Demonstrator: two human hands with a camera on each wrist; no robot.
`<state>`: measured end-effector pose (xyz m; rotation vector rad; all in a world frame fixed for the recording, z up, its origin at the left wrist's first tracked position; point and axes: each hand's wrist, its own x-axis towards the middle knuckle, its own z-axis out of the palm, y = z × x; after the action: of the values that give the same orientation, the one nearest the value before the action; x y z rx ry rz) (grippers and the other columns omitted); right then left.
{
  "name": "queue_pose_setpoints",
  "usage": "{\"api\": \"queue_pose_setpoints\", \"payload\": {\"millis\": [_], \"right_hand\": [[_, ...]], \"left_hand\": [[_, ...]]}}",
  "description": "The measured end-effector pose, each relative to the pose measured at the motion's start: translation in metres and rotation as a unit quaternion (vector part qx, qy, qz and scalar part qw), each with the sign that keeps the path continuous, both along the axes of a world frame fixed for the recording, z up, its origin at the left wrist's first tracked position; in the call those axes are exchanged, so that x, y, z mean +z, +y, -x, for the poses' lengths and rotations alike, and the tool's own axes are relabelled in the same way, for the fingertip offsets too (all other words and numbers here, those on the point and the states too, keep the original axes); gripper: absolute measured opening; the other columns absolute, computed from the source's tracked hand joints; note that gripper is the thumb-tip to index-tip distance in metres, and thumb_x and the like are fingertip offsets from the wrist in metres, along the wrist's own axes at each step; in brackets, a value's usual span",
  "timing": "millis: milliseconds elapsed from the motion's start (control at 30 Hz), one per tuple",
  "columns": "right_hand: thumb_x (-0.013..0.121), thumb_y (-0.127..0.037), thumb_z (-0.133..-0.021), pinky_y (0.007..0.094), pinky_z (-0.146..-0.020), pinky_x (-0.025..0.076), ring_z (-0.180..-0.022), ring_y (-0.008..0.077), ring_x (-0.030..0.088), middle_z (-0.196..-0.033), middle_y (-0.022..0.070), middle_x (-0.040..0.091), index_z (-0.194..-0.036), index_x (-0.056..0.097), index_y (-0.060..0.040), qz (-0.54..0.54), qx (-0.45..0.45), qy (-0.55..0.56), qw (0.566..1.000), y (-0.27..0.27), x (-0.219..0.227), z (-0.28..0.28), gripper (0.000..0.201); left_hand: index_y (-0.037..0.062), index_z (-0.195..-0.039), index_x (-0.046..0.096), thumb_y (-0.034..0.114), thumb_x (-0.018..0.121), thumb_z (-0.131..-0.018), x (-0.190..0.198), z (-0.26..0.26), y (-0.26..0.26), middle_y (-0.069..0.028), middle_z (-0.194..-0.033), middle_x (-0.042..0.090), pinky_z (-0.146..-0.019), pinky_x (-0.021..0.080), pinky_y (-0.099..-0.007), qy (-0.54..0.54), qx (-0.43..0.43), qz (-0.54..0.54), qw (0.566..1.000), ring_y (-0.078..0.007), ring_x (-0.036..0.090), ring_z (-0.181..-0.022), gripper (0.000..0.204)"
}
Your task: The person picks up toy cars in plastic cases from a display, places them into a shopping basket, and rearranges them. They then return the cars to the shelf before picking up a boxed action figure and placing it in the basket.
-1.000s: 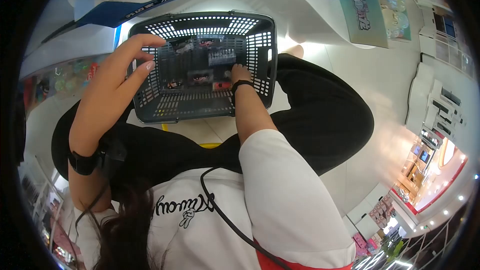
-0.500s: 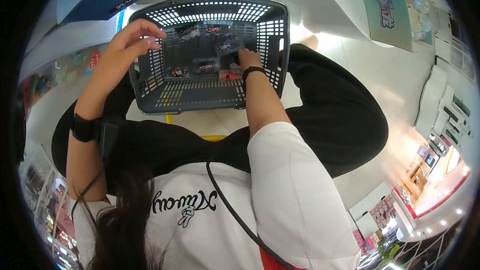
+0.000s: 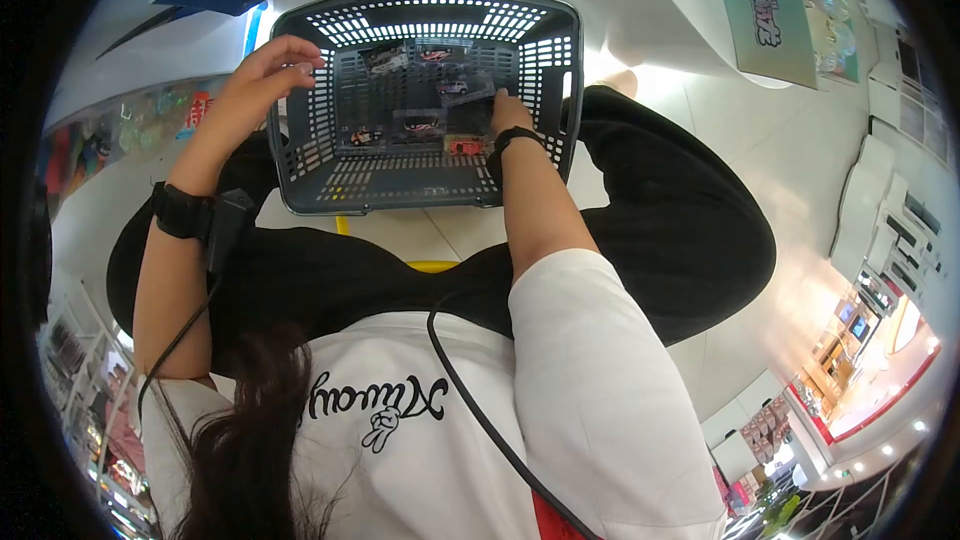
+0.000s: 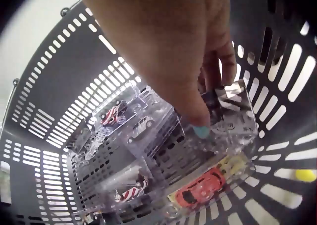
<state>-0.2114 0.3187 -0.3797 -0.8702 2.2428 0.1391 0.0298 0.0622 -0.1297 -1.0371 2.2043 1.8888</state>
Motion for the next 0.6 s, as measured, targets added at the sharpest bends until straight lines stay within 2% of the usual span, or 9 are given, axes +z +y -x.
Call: {"api": "queue_pose_setpoints", "payload": {"millis": [100,133,233,267,367,467,500,567,600], "right_hand": [[0.052,-0.005,-0.089,0.0459,-0.084,0.053,-0.105,0.0395,0.061,-0.112,0.0257,0.06,-0.109,0.05,-0.004,0.031,-0.037,0.068,0.996,0.004,0.003,-0.016,0.02],[0.048,-0.008,-0.091,0.0462,-0.086,0.052,-0.106,0.0403,0.06,-0.118,0.0252,0.057,-0.11,0.052,-0.0044,0.004,-0.051,0.063,0.997,0.004,0.005,-0.018,0.019],[0.045,-0.009,-0.093,0.0466,-0.089,0.051,-0.109,0.0385,0.06,-0.117,0.0246,0.058,-0.118,0.052,-0.0051,-0.037,-0.094,0.048,0.994,0.016,-0.019,-0.013,0.026],[0.045,-0.013,-0.094,0.047,-0.093,0.049,-0.112,0.0368,0.059,-0.119,0.0214,0.059,-0.126,0.05,-0.0078,-0.061,-0.089,0.039,0.993,0.014,-0.014,-0.012,0.033],[0.047,-0.014,-0.091,0.047,-0.095,0.047,-0.114,0.0357,0.058,-0.122,0.0187,0.06,-0.132,0.048,-0.0101,-0.095,-0.071,0.0,0.993,0.004,0.002,0.0,0.04],[0.056,-0.018,-0.088,0.0447,-0.095,0.047,-0.116,0.0321,0.057,-0.125,0.0145,0.059,-0.133,0.049,-0.012,-0.08,-0.074,-0.064,0.992,0.001,0.0,0.01,0.046],[0.061,-0.02,-0.085,0.0417,-0.089,0.048,-0.105,0.0286,0.058,-0.119,0.0124,0.061,-0.134,0.048,-0.0134,-0.048,-0.082,-0.168,0.981,0.0,-0.004,0.018,0.052],[0.072,-0.025,-0.079,0.0358,-0.077,0.049,-0.083,0.0217,0.06,-0.108,0.0082,0.063,-0.137,0.047,-0.0162,0.017,-0.097,-0.369,0.924,-0.002,-0.008,0.035,0.064],[0.07,-0.024,-0.083,0.034,-0.074,0.046,-0.069,0.0148,0.049,-0.095,0.0041,0.059,-0.129,0.053,-0.0119,0.044,-0.228,-0.471,0.851,-0.009,0.024,0.026,0.05]], "left_hand": [[0.0063,-0.112,0.058,0.012,0.055,-0.089,-0.013,-0.007,-0.002,-0.0037,-0.107,0.061,-0.086,0.043,-0.0263,0.013,-0.011,0.024,1.0,-0.0137,0.057,-0.101,0.024],[0.0062,-0.112,0.058,0.012,0.055,-0.089,-0.015,-0.008,-0.003,-0.0036,-0.107,0.061,-0.085,0.043,-0.0264,0.015,-0.018,0.036,0.999,-0.0137,0.057,-0.101,0.024],[0.006,-0.111,0.058,0.015,0.056,-0.091,-0.004,-0.008,0.003,-0.0035,-0.106,0.061,-0.085,0.044,-0.027,-0.018,-0.036,0.11,0.993,-0.0137,0.057,-0.1,0.023],[0.0062,-0.111,0.058,0.016,0.056,-0.091,-0.004,-0.008,0.004,-0.0035,-0.106,0.061,-0.086,0.044,-0.0272,-0.03,-0.038,0.117,0.992,-0.0139,0.057,-0.1,0.022],[0.0068,-0.11,0.058,0.017,0.057,-0.091,-0.011,-0.009,0.005,-0.0035,-0.106,0.061,-0.087,0.044,-0.0282,-0.054,-0.048,0.13,0.989,-0.0147,0.057,-0.098,0.022],[0.0077,-0.112,0.058,0.018,0.057,-0.091,-0.033,-0.015,0.008,-0.004,-0.107,0.062,-0.088,0.044,-0.0295,-0.063,-0.067,0.115,0.989,-0.0158,0.057,-0.099,0.023],[0.0079,-0.113,0.058,0.017,0.057,-0.091,-0.034,-0.015,0.01,-0.0044,-0.108,0.061,-0.089,0.044,-0.0299,-0.072,-0.074,0.105,0.989,-0.0162,0.057,-0.1,0.024],[0.0088,-0.117,0.056,0.017,0.058,-0.091,-0.043,-0.017,0.011,-0.0059,-0.113,0.06,-0.09,0.045,-0.0313,-0.085,-0.087,0.078,0.989,-0.0173,0.057,-0.102,0.027],[0.0096,-0.12,0.054,0.017,0.058,-0.091,-0.052,-0.019,0.011,-0.007,-0.116,0.059,-0.091,0.045,-0.0321,-0.089,-0.093,0.062,0.99,-0.0181,0.057,-0.104,0.03]]}}
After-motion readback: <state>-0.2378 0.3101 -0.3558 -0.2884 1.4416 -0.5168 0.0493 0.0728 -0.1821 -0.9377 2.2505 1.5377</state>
